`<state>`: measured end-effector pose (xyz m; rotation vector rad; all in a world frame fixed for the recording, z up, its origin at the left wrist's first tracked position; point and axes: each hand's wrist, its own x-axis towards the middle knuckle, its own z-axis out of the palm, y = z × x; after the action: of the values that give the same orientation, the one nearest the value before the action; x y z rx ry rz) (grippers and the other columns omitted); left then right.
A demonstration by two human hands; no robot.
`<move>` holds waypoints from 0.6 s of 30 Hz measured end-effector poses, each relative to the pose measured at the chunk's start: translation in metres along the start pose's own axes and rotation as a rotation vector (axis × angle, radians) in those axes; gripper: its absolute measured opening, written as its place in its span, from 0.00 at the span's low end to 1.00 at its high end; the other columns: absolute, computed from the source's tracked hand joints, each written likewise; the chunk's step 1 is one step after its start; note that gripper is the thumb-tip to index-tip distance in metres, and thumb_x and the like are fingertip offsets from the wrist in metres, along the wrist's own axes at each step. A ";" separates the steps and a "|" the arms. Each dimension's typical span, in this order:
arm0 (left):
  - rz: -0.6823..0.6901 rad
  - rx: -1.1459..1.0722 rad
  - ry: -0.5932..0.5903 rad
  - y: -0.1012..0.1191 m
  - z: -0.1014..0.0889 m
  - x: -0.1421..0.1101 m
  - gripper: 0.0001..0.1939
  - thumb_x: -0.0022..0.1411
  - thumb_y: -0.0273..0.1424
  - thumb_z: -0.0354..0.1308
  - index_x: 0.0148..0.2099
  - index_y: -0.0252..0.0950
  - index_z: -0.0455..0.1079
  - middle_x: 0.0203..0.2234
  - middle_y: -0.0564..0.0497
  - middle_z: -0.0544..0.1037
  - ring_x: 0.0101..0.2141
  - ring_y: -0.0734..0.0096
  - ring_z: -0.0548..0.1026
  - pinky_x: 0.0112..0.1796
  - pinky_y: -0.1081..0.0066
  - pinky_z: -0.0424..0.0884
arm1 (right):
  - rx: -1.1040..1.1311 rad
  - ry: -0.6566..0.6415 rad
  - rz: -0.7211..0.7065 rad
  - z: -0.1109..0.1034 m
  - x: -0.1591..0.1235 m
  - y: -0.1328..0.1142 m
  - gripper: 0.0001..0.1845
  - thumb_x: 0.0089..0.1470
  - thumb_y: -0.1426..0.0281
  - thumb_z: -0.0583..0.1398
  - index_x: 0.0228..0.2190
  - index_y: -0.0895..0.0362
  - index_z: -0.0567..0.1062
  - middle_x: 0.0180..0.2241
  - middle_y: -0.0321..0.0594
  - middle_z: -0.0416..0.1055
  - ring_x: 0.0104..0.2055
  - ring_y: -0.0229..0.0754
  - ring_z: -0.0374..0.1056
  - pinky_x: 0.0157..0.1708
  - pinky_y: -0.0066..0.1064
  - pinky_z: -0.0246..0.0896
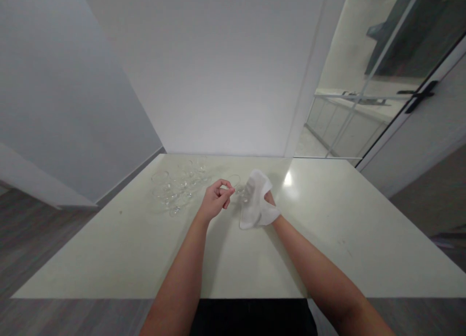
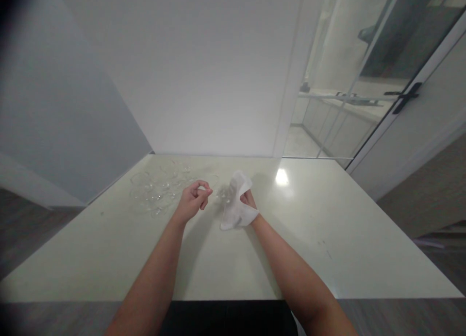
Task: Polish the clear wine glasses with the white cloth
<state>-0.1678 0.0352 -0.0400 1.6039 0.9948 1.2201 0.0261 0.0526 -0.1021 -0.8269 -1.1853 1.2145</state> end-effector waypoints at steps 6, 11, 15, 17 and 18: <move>-0.035 -0.142 -0.191 -0.004 0.021 -0.002 0.18 0.60 0.41 0.58 0.46 0.37 0.61 0.13 0.63 0.65 0.14 0.80 0.60 0.19 0.79 0.56 | -0.037 -0.185 -0.023 0.014 -0.014 -0.002 0.24 0.41 0.58 0.69 0.39 0.57 0.73 0.33 0.38 0.74 0.35 0.41 0.68 0.40 0.33 0.63; 0.070 -0.013 0.080 -0.024 0.043 0.004 0.20 0.60 0.40 0.57 0.51 0.37 0.61 0.29 0.54 0.70 0.28 0.76 0.70 0.27 0.77 0.64 | 0.063 0.037 0.022 0.020 -0.011 0.002 0.21 0.46 0.56 0.65 0.38 0.55 0.71 0.33 0.36 0.74 0.32 0.38 0.68 0.36 0.29 0.64; 0.064 0.109 0.097 -0.035 0.049 0.005 0.19 0.62 0.40 0.54 0.52 0.36 0.63 0.41 0.47 0.72 0.42 0.69 0.72 0.37 0.72 0.69 | 0.028 0.003 0.002 0.016 -0.011 0.009 0.25 0.48 0.52 0.63 0.42 0.55 0.73 0.38 0.40 0.75 0.40 0.41 0.70 0.45 0.33 0.64; 0.064 0.106 0.111 -0.036 0.049 0.005 0.22 0.60 0.40 0.57 0.53 0.36 0.62 0.43 0.46 0.72 0.44 0.67 0.71 0.39 0.70 0.69 | 0.018 0.001 0.058 0.014 -0.011 0.012 0.26 0.50 0.48 0.60 0.40 0.56 0.75 0.34 0.40 0.75 0.38 0.43 0.71 0.44 0.34 0.65; 0.067 0.093 0.112 -0.036 0.048 0.005 0.23 0.59 0.40 0.59 0.53 0.37 0.62 0.44 0.45 0.72 0.45 0.66 0.71 0.40 0.69 0.69 | 0.015 -0.001 0.087 0.013 -0.011 0.013 0.27 0.50 0.47 0.59 0.38 0.57 0.76 0.31 0.40 0.75 0.37 0.44 0.71 0.42 0.35 0.66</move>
<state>-0.1231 0.0433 -0.0801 1.6675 1.0901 1.3382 0.0105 0.0432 -0.1140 -0.8744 -1.1496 1.2929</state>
